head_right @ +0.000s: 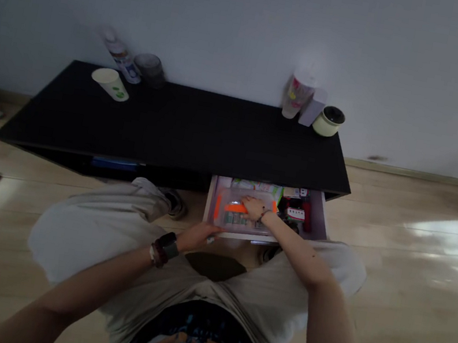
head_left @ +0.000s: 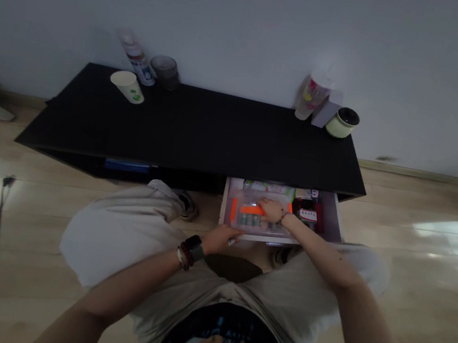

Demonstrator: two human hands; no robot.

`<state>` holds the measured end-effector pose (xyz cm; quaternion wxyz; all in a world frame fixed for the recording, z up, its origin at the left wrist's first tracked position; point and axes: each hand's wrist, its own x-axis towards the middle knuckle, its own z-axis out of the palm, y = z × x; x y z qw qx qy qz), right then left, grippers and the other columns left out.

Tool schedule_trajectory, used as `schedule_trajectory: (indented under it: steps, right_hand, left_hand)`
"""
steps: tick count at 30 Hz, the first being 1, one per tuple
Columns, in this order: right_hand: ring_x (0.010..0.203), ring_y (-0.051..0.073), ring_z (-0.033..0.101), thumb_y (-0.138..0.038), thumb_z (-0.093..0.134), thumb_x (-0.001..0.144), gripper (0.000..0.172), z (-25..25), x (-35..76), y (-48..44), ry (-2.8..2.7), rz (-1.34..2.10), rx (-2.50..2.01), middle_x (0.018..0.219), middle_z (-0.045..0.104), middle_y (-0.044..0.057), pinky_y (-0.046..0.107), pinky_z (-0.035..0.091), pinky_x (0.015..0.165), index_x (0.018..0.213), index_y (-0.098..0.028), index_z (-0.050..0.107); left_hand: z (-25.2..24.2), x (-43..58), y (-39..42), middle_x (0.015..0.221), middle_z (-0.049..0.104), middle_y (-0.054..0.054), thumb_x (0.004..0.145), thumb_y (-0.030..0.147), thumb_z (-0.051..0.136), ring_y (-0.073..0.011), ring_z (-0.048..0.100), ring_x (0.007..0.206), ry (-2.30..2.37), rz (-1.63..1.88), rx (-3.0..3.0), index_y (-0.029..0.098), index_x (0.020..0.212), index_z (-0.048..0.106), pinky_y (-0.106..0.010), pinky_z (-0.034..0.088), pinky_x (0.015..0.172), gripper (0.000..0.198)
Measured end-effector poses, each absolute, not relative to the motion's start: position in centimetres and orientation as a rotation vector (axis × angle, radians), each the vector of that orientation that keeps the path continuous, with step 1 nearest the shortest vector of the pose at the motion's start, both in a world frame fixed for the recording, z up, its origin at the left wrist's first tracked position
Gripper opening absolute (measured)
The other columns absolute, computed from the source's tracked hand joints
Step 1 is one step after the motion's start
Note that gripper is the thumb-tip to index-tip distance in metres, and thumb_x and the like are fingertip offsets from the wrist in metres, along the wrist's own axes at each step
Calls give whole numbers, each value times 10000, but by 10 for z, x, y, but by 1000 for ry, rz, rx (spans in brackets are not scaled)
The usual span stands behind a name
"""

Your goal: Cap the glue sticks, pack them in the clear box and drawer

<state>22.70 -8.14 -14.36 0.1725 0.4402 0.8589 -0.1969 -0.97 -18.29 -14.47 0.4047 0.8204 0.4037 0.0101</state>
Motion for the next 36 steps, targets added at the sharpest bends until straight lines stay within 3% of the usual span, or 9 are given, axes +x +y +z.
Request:
schedule_trajectory:
  steps: [10, 15, 19, 23, 26, 30, 36]
  right_hand:
    - [1079, 247, 615, -248, 708, 843, 467, -182, 214, -92, 2517, -555, 1279, 1225, 630, 189, 340, 462, 941, 1241, -49, 566]
    - [1167, 285, 546, -249, 704, 832, 377, -169, 216, -94, 2591, -478, 1236, 1216, 627, 177, 406, 413, 1005, 1168, -91, 641]
    - [1146, 279, 534, -328, 613, 913, 324, -145, 217, -93, 2717, -375, 1173, 1188, 621, 164, 408, 410, 977, 1147, -111, 664]
    - [1134, 284, 547, -531, 545, 936, 536, -120, 226, -106, 2857, -403, 1103, 1219, 619, 178, 429, 416, 973, 1264, -114, 621]
    - [1318, 352, 442, -638, 625, 836, 804, -108, 237, -123, 2932, -309, 1063, 1415, 521, 212, 511, 332, 1080, 1435, -117, 493]
    - [1493, 402, 182, -595, 755, 721, 1048, -108, 246, -136, 2935, -58, 1039, 1609, 275, 207, 608, 142, 1168, 1562, -157, 306]
    - [1521, 367, 135, -556, 822, 669, 1164, -124, 248, -117, 2903, 79, 1185, 1636, 183, 212, 586, 116, 1200, 1585, -148, 230]
  left_hand:
    - [-142, -9, -181, 1280, 690, -98, 946, 227, 517, -236, 635, 1188, 1006, 24, 2110, 186, 1303, 635, -353, 479, 1024, 378]
    - [-141, -8, -177, 1242, 708, -86, 908, 243, 577, -248, 652, 1141, 975, -5, 2190, 213, 1284, 647, -376, 495, 1002, 384]
    - [-141, -10, -170, 1291, 680, -90, 899, 279, 613, -266, 616, 1208, 1006, -48, 2267, 231, 1276, 648, -395, 498, 1004, 383]
    - [-138, -14, -163, 1379, 623, -99, 882, 326, 650, -260, 528, 1327, 1007, 33, 2412, 228, 1338, 596, -405, 437, 1091, 469]
    - [-133, -14, -159, 1559, 412, -162, 846, 378, 693, -296, 345, 1465, 1140, 142, 2555, 173, 1491, 421, -449, 324, 1177, 730]
    - [-128, -11, -153, 1631, 214, -216, 826, 444, 699, -332, 116, 1535, 1265, 223, 2694, 112, 1569, 237, -525, 176, 1226, 937]
    - [-124, -10, -129, 1639, 137, -239, 789, 421, 729, -332, 25, 1537, 1287, 165, 2767, 47, 1577, 158, -533, 142, 1235, 1043]
